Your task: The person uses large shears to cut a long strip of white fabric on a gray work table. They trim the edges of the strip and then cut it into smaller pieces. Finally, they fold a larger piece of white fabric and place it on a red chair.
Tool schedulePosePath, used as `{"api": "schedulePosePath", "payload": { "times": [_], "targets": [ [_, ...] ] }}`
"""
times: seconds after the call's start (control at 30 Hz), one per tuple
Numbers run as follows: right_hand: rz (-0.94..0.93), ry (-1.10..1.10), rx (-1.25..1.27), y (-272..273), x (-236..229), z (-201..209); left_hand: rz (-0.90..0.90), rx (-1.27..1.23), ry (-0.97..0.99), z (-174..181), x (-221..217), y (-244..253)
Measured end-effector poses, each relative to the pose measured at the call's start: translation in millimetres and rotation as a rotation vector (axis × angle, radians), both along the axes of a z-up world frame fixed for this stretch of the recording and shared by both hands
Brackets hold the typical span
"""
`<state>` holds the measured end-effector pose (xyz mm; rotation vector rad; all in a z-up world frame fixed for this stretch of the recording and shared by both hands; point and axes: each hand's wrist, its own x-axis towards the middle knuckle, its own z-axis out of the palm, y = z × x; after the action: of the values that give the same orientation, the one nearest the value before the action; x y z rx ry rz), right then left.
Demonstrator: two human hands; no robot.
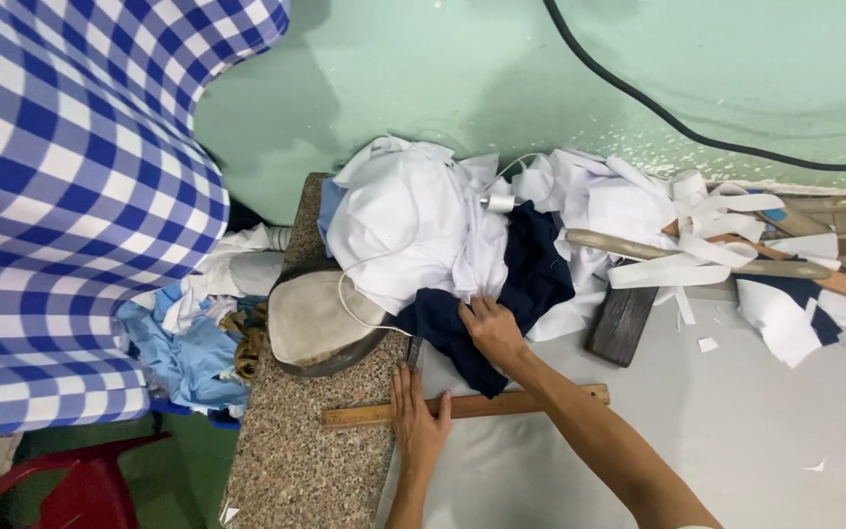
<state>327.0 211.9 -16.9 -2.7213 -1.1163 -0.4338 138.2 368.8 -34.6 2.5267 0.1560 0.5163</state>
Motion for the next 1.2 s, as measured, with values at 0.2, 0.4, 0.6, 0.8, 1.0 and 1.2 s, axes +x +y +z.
{"api": "schedulePosePath", "payload": {
  "times": [0.2, 0.4, 0.6, 0.8, 1.0, 1.2],
  "targets": [
    [0.079, -0.027, 0.238, -38, -1, 63, 0.01, 0.075, 0.035, 4, 11, 1],
    [-0.225, 0.038, 0.391, -71, 34, 93, 0.22, -0.107, -0.189, 33, 124, 60],
    [-0.591, 0.098, 0.528, -99, 49, 58, 0.251, -0.247, -0.006, 66, 235, 78],
    [-0.54, 0.204, 0.252, -79, 49, 29, 0.071, 0.182, 0.512, 50, 255, 40],
    [-0.442, 0.282, 0.443, -36, 68, 81, 0.053, 0.206, 0.529, 59, 241, 49],
    [-0.267, 0.004, 0.402, -10, 76, 79, -0.117, 0.157, 0.34, 26, 184, 69]
  ]
}}
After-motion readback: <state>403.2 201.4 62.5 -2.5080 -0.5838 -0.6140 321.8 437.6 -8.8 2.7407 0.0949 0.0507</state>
